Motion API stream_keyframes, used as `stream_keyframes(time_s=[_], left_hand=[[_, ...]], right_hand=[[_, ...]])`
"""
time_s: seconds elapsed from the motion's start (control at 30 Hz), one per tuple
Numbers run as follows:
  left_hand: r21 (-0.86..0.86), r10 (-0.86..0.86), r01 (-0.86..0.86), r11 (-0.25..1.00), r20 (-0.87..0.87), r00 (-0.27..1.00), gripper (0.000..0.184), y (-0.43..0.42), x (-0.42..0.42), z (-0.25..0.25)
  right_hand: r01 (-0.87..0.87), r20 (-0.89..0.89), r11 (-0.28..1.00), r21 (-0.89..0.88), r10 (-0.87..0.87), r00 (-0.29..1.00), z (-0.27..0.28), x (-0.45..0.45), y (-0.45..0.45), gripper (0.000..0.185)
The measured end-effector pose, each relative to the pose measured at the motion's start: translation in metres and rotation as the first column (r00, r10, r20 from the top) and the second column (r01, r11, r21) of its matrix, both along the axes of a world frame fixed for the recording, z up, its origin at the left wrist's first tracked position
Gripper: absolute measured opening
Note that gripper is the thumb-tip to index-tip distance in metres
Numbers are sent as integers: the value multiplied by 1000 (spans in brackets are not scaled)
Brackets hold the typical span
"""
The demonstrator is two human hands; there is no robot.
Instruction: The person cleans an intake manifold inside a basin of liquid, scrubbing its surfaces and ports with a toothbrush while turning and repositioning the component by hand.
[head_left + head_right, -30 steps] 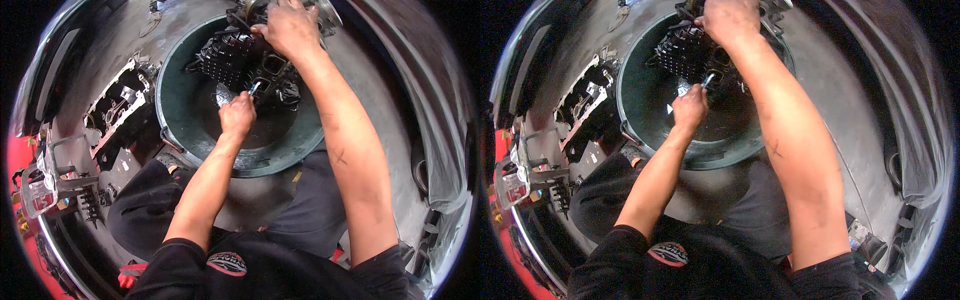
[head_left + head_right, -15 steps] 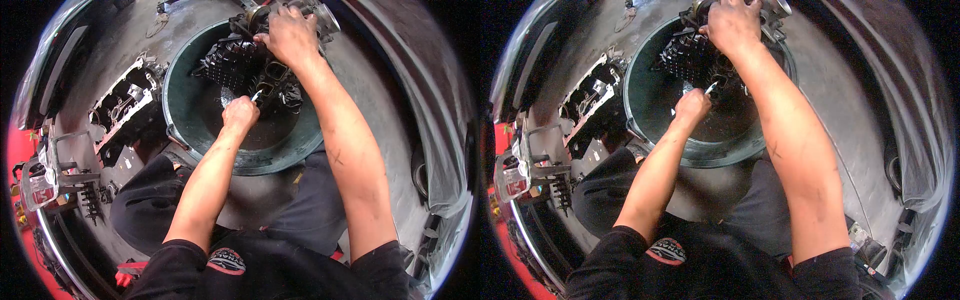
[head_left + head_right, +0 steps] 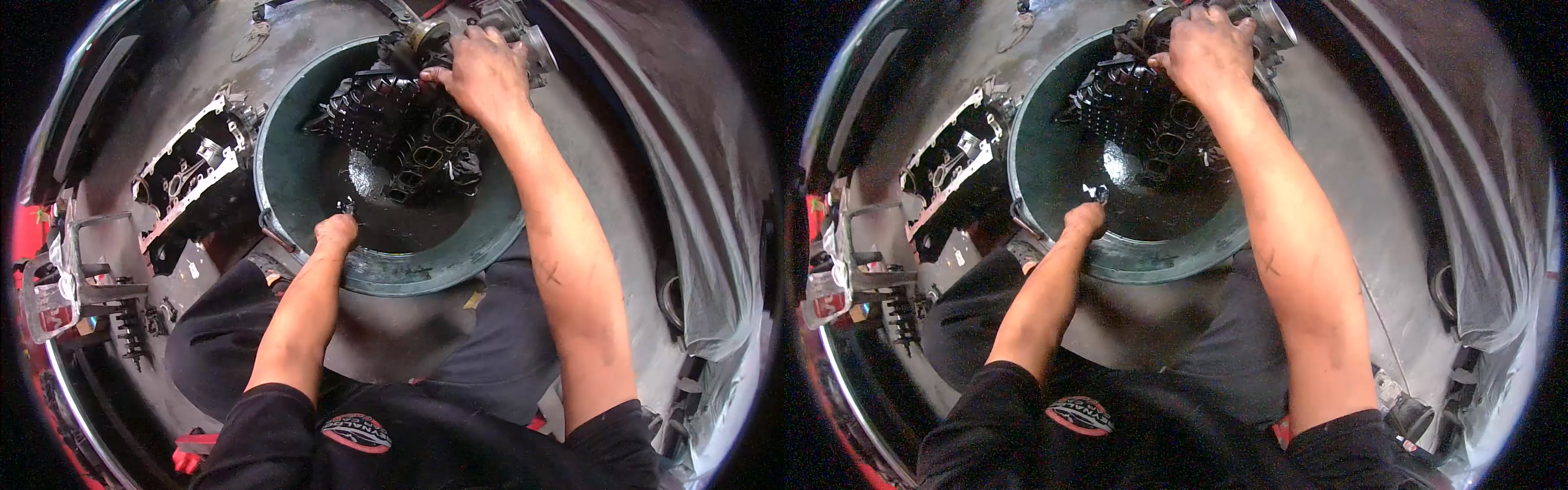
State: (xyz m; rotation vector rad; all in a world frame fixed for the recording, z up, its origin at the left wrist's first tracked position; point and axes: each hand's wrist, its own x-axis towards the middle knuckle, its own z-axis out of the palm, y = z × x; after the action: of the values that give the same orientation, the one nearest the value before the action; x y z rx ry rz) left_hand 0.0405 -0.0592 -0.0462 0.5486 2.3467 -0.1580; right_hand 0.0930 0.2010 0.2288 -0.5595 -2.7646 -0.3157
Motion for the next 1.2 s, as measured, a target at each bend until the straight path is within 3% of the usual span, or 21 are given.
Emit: stream_keyframes(time_s=[0.1, 0.2, 0.3, 0.43, 0.67, 0.73, 0.87, 1.0, 1.07, 1.2], left_hand=[[113, -5, 3, 994, 18, 1000, 39, 19, 18, 67], [320, 155, -145, 936, -4, 988, 35, 24, 33, 114], [582, 188, -107, 806, -80, 979, 30, 40, 56, 173], [678, 198, 14, 735, -235, 952, 29, 55, 77, 210], [605, 141, 66, 793, -288, 947, 29, 96, 65, 178], [577, 92, 88, 812, -276, 957, 28, 101, 63, 190], [476, 20, 146, 868, -325, 946, 25, 85, 70, 217], [464, 6, 180, 867, -371, 929, 18, 106, 57, 200], [491, -22, 275, 827, -460, 888, 15, 104, 60, 200], [546, 97, 220, 808, -492, 865, 16, 68, 85, 202]], right_hand=[[3, -14, 1000, 27, -3, 1000, -3, -1, 3, 62], [-24, -61, 997, 70, 29, 998, -12, -5, 10, 58], [-20, -78, 997, 74, 26, 997, -13, -8, 11, 49], [-20, -101, 996, 83, 29, 994, -11, -5, 6, 48], [-23, -53, 1000, 8, 24, 998, -6, -4, -7, 51], [-31, -17, 999, -13, 31, 999, 0, -2, -8, 57], [-80, -3, 996, -37, 80, 997, 3, 3, -17, 50], [-134, -93, 991, 5, 134, 987, -5, -4, -22, 49], [-145, -71, 989, -22, 143, 987, -3, -4, -27, 48], [-124, -33, 992, -20, 123, 992, 6, 0, -26, 50]])
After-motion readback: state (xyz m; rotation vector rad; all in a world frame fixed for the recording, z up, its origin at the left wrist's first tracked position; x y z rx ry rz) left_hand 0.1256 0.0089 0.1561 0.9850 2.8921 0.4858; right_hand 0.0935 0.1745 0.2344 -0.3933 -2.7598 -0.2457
